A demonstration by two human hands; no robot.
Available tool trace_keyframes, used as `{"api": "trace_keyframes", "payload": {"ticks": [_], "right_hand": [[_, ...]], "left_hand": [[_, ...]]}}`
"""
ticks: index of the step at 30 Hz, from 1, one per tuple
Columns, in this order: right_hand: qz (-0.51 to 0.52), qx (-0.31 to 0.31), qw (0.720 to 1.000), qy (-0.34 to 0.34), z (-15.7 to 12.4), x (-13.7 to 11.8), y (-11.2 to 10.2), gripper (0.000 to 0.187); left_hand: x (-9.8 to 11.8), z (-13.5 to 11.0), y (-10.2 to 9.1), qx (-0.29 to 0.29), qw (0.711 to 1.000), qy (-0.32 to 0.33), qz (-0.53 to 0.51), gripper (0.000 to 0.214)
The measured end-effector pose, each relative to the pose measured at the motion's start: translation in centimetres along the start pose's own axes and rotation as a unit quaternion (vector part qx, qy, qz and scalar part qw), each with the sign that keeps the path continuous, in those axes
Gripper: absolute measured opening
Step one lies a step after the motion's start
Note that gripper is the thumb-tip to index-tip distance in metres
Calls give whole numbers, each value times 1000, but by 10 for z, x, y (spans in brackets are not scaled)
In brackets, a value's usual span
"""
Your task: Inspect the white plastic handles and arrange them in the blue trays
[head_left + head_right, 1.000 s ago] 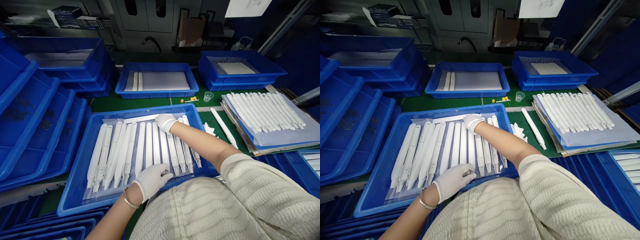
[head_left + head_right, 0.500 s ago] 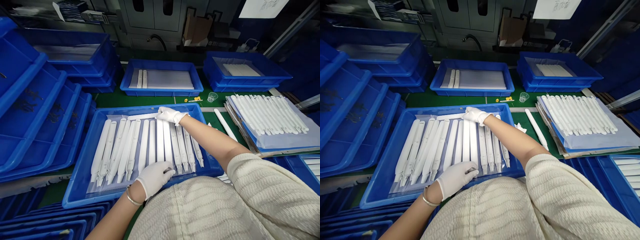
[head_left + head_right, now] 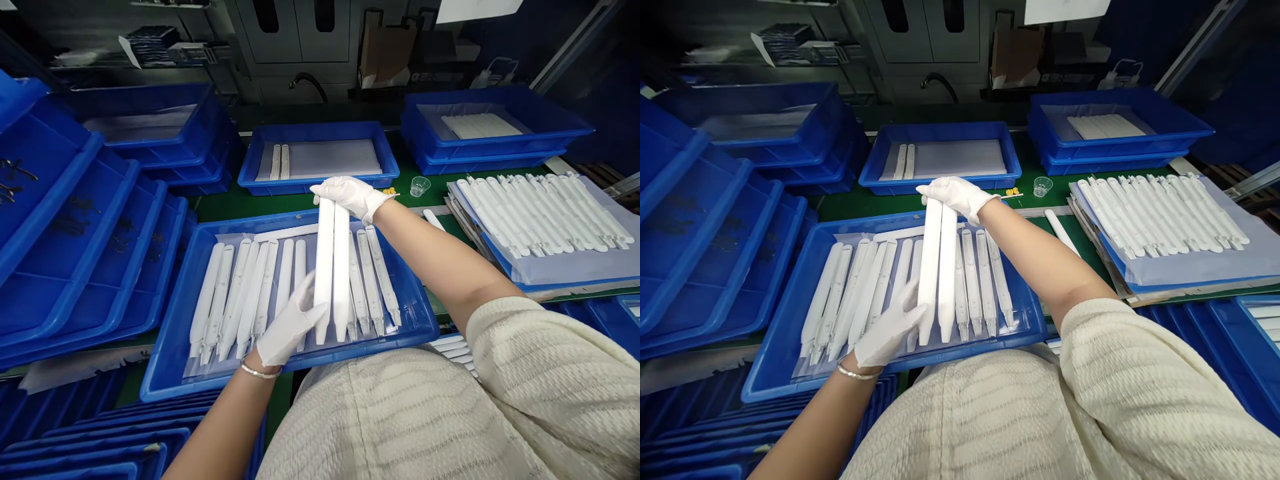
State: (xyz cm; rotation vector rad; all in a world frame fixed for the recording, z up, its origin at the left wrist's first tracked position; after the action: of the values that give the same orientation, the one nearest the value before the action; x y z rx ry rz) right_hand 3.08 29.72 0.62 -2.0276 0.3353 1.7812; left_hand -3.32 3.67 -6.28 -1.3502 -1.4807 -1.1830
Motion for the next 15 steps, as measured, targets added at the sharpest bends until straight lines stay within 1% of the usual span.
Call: {"api": "trace_keyframes", "payload": {"ticks": [1,2,3,5,6,8,10,11,12,13,14,15], "right_hand": [[10,9,1000,9,-3,-3,-3,37],[14,19,1000,16,-6,-5,-5,36],[12,29,999,24,-8,-7,-6,35],[-4,49,998,39,-14,-9,-8,34],[-18,61,997,47,-16,-10,-10,35],[-60,92,992,67,-21,-11,-16,45],[-125,149,979,68,-29,-13,-22,50],[-162,184,968,50,-34,-16,-23,48],[-196,211,957,17,-41,-18,-20,43],[-222,218,950,-29,-49,-21,-12,38],[-238,202,947,-75,-59,-22,0,33],[-237,151,953,-113,-69,-22,16,30]], "left_hand": [[0,2,8,-62,996,-28,-56,83],[-1,3,17,-108,987,-60,-104,79],[-2,4,25,-138,975,-92,-145,74],[-4,6,39,-168,956,-139,-197,63],[-4,7,44,-172,951,-151,-209,58],[-3,10,50,-174,946,-152,-228,51],[-1,14,51,-167,946,-142,-239,48],[0,15,49,-163,947,-136,-240,47],[1,17,47,-159,950,-129,-237,45],[2,19,45,-152,954,-121,-228,45],[2,20,42,-143,961,-113,-209,45],[2,22,40,-130,972,-104,-166,45]]}}
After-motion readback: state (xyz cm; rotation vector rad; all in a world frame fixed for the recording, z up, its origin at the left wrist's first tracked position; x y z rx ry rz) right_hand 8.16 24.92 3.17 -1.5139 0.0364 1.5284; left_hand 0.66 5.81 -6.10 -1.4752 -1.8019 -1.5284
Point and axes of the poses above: each hand's wrist, its own z-axis towards the middle knuckle, its own y-axis out of the palm, x = y × z, the point moved 2 cm from there along z, towards the middle knuckle, and after that the axes turned 9 degrees about -x, right-handed, at the moved point
